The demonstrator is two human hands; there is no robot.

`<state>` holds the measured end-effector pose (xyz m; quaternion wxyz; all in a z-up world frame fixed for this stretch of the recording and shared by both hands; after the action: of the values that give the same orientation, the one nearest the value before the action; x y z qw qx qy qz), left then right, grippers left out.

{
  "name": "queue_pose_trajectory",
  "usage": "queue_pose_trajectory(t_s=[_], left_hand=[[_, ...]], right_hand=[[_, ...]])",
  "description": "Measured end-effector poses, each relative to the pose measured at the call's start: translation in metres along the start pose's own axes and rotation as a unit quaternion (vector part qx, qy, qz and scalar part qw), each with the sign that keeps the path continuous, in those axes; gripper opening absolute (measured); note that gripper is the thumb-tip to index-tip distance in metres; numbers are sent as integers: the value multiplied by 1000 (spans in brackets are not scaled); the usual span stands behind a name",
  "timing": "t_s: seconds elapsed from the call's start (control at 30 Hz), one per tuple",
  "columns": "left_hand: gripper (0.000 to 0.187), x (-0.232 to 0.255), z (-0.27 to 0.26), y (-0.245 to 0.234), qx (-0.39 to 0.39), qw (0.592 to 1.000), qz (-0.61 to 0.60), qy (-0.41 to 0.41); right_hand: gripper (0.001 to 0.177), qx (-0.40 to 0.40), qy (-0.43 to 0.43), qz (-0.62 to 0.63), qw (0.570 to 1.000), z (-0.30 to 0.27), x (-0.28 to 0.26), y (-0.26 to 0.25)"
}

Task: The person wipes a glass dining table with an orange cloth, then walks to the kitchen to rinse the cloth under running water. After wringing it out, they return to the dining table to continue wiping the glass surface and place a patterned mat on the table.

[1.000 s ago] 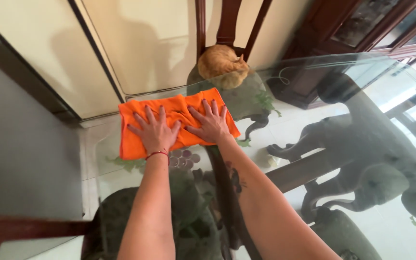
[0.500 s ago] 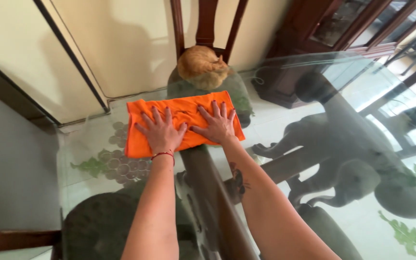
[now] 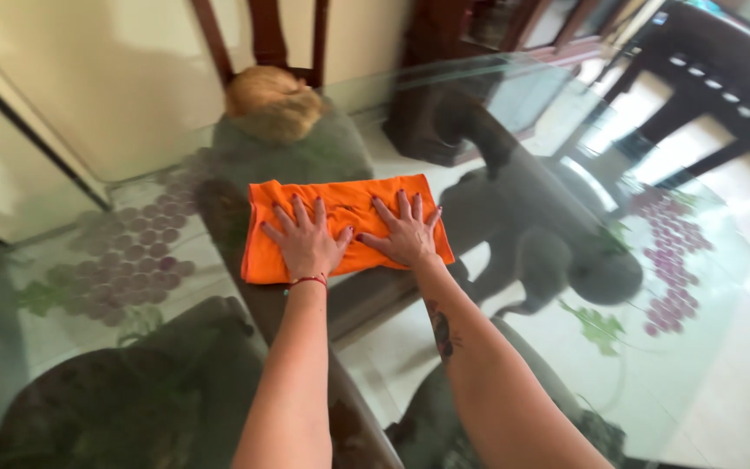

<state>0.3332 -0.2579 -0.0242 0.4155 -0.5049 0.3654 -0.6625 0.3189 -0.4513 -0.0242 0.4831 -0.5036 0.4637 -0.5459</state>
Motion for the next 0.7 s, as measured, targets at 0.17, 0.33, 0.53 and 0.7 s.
queue_pose_trajectory(t_s=[0.17,0.33,0.53,0.7], left_hand=[[88,62,-41,14,-36,998,-27,42],[88,108,-89,25,-80,992,-23,95],[88,135,-171,19,-119,979,-18,166],[87,133,-234,-6,-159,966,-38,200]], right_hand=[[92,1,50,-2,999,-64,59,10],[92,-16,125,-2,992,-143,98,6],[94,-29,200,-7,979,-255,107,7],[95,-36,253,-13,967,-335,88,-7]])
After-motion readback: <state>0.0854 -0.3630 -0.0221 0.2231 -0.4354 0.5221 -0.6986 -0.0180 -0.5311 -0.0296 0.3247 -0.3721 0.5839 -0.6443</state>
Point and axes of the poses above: each hand's wrist, its own z-axis towards the middle knuckle, its own y-axis out of the palm, x = y × z, the point moved 1 cm from there along z, towards the middle knuckle, and after that the axes turned 15 degrees about -z, right-handed, at the moved point
